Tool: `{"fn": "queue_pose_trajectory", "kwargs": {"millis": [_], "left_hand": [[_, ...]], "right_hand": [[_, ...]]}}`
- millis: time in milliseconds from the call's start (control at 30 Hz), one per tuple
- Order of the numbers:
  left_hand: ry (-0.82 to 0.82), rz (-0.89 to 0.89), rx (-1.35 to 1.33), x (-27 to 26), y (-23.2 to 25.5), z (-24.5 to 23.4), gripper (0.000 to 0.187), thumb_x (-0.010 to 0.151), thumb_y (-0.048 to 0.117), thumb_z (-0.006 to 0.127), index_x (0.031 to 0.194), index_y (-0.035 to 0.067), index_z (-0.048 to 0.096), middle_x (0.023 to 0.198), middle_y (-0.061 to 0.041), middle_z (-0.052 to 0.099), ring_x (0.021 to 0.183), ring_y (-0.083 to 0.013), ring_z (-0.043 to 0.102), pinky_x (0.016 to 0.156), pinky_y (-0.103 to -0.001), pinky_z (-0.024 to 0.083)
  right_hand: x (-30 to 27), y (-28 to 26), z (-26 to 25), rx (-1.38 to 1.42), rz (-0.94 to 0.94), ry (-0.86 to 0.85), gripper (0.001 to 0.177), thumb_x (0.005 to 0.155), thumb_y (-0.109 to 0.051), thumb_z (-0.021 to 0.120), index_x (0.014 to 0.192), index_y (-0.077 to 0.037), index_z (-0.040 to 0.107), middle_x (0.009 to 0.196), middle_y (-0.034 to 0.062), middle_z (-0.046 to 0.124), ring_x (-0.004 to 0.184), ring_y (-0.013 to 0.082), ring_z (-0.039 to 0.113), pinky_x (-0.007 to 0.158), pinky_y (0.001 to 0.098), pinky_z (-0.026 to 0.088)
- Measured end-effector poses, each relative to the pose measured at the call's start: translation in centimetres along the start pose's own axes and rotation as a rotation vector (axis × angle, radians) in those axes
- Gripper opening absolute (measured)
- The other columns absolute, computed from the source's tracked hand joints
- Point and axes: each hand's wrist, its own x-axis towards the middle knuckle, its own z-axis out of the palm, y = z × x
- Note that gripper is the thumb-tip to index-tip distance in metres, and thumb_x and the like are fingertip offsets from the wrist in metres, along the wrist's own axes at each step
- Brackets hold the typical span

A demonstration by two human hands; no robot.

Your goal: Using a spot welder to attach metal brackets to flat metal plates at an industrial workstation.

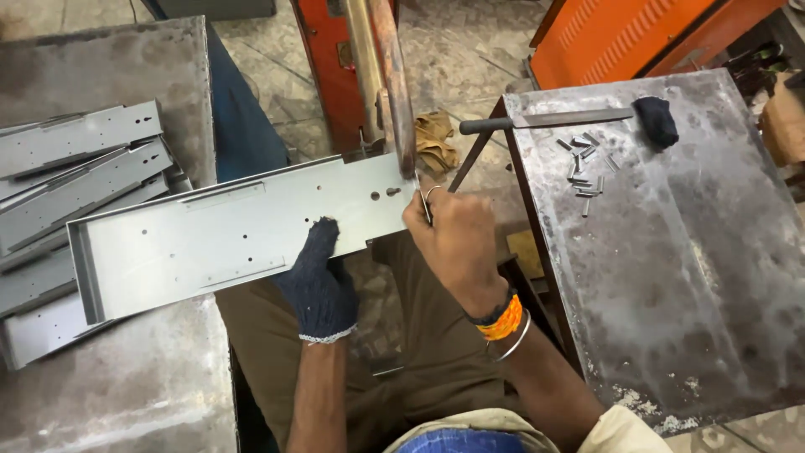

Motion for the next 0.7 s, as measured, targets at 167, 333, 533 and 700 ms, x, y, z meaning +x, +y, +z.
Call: {"fn": "queue_pose_trajectory", "kwargs": {"millis": [167, 333, 533, 700], "left_hand": [[-0.026, -0.090, -0.003, -1.0, -0.4, 0.6, 0.048, 0.074, -0.016, 0.056, 0.116, 0.000, 0.075, 0.122, -0.019, 0.073, 0.119, -0.0343, 0.069, 0.111, -0.046, 0.049], [0.080, -0.122, -0.090, -1.6, 0.0, 1.1, 0.039, 0.081, -0.012, 0.061, 0.115, 0.002, 0.074, 0.119, -0.017, 0.073, 0.119, -0.0320, 0.069, 0.111, -0.044, 0.049], [0.009, -0.105, -0.062, -0.9, 0.1, 0.7, 0.052, 0.077, -0.016, 0.048, 0.119, 0.001, 0.075, 0.122, -0.020, 0.073, 0.119, -0.0336, 0.070, 0.109, -0.044, 0.051], [-0.016, -0.015, 0.009, 1.9, 0.6, 0.4, 0.049, 0.072, -0.015, 0.054, 0.114, -0.002, 0.075, 0.119, -0.022, 0.073, 0.116, -0.0372, 0.069, 0.107, -0.048, 0.049]], "right_hand": [[-0.1, 0.3, -0.2, 0.039, -0.052, -0.014, 0.019, 0.090, -0.021, 0.070, 0.090, -0.003, 0.072, 0.062, 0.0199, 0.065, 0.057, 0.0402, 0.065, 0.056, 0.0514, 0.049], [-0.9, 1.1, 0.5, 0.022, -0.071, -0.001, 0.019, 0.089, -0.022, 0.071, 0.087, -0.003, 0.072, 0.065, 0.0207, 0.065, 0.058, 0.0417, 0.064, 0.055, 0.0515, 0.048], [-0.5, -0.1, -0.4, 0.016, -0.051, 0.047, 0.017, 0.092, -0.017, 0.069, 0.093, -0.001, 0.074, 0.063, 0.0231, 0.062, 0.059, 0.0425, 0.063, 0.055, 0.0514, 0.046], [0.4, -0.6, -1.5, 0.106, 0.145, -0.082, 0.026, 0.095, -0.022, 0.069, 0.107, 0.000, 0.074, 0.059, 0.0251, 0.059, 0.055, 0.0407, 0.062, 0.054, 0.0510, 0.045]]}}
